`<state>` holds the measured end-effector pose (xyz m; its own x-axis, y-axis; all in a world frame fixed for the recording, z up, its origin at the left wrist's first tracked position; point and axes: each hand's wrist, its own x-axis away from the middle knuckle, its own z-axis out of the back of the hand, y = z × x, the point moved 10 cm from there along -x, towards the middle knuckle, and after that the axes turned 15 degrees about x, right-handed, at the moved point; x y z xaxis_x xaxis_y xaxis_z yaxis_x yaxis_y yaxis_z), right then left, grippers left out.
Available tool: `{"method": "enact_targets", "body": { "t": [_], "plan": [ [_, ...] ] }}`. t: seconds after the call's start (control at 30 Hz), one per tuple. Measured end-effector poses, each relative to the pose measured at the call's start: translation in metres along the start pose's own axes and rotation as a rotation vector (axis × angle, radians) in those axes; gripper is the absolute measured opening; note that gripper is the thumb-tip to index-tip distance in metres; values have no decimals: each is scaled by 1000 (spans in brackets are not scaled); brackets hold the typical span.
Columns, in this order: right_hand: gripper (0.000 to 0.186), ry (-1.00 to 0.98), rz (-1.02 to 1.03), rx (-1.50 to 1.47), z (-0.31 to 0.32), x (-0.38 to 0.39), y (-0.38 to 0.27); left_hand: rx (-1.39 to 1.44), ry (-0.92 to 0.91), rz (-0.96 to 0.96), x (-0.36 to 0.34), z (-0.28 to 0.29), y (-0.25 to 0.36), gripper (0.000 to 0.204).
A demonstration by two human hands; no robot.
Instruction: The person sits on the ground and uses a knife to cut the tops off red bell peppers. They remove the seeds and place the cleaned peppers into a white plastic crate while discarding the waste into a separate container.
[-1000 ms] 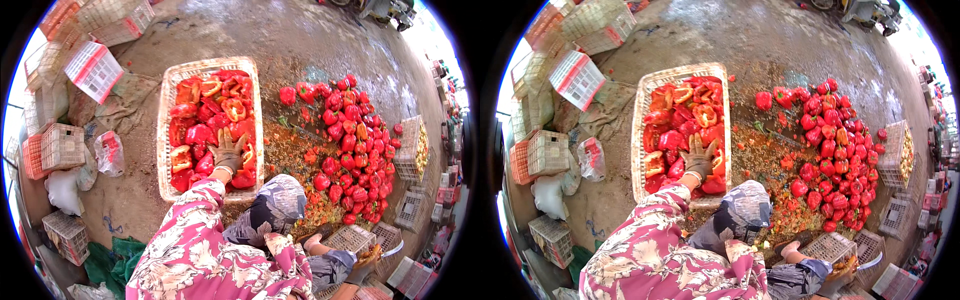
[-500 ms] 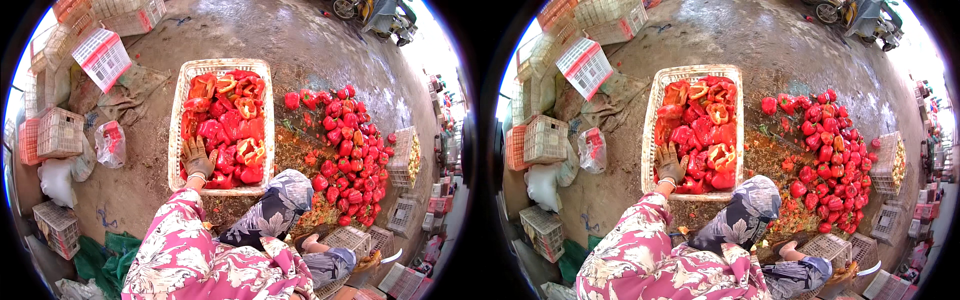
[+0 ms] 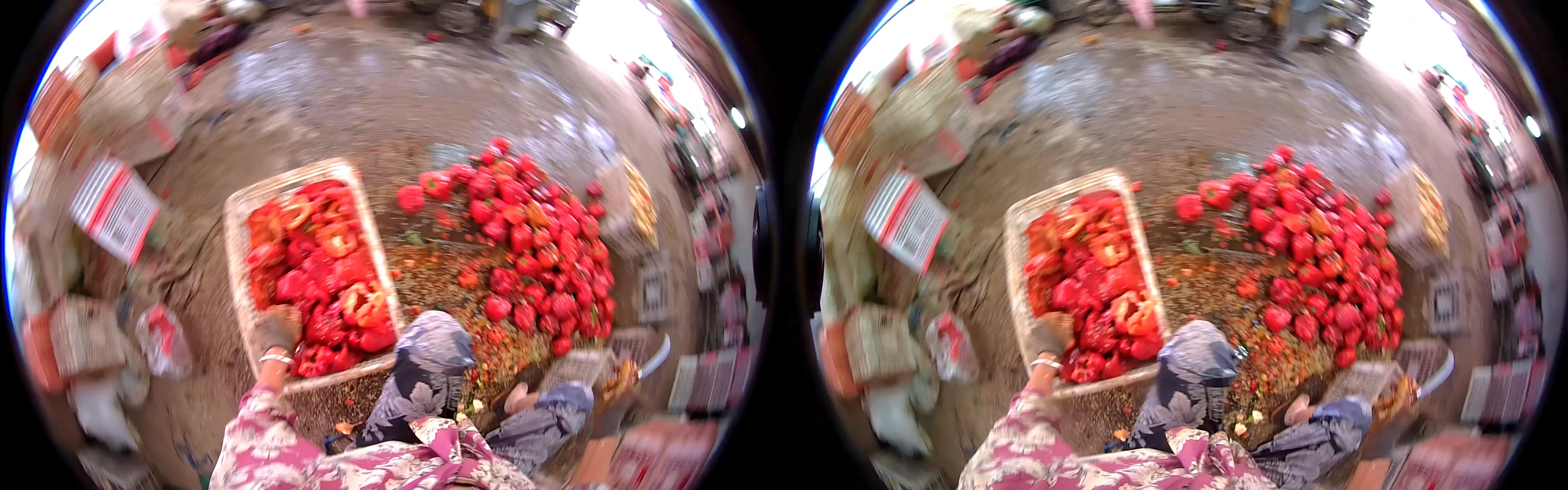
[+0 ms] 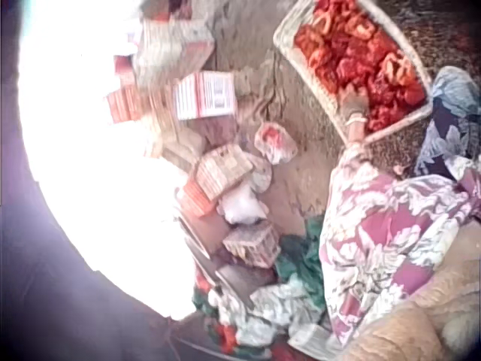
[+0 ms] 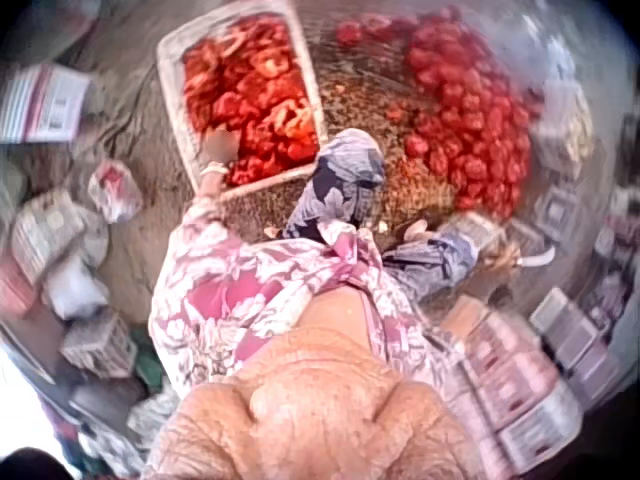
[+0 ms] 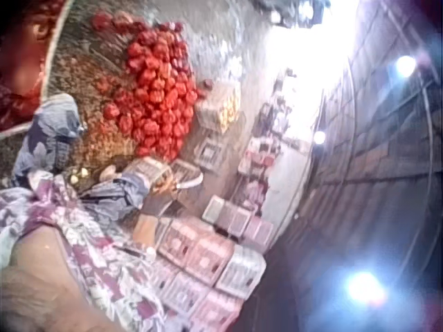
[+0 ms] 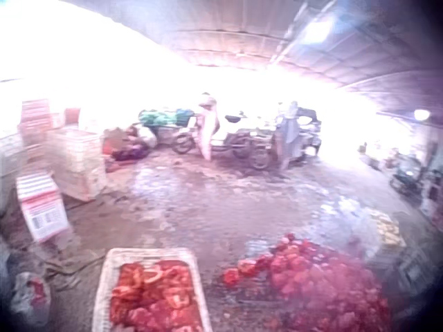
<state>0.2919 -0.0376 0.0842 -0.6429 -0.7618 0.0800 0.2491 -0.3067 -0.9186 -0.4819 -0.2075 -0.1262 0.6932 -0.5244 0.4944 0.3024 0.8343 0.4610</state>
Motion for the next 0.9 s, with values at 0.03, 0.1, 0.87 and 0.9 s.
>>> {"method": "enact_targets", "body": {
  "t": [0.03, 0.1, 0.87, 0.9],
  "plan": [
    [13, -14, 10, -9, -7, 2, -10, 51, 11, 18, -1, 20, 10, 51],
    [13, -56, 27, -28, -27, 3, -23, -29, 403, -265, -24, 59, 24, 52],
    [16, -112, -133, 35, -37, -2, 19, -339, -71, -101, -195, -25, -15, 62],
    [16, -114, -142, 18, -37, -10, 27, -407, 56, -380, -181, -5, 27, 52]
  ]
}}
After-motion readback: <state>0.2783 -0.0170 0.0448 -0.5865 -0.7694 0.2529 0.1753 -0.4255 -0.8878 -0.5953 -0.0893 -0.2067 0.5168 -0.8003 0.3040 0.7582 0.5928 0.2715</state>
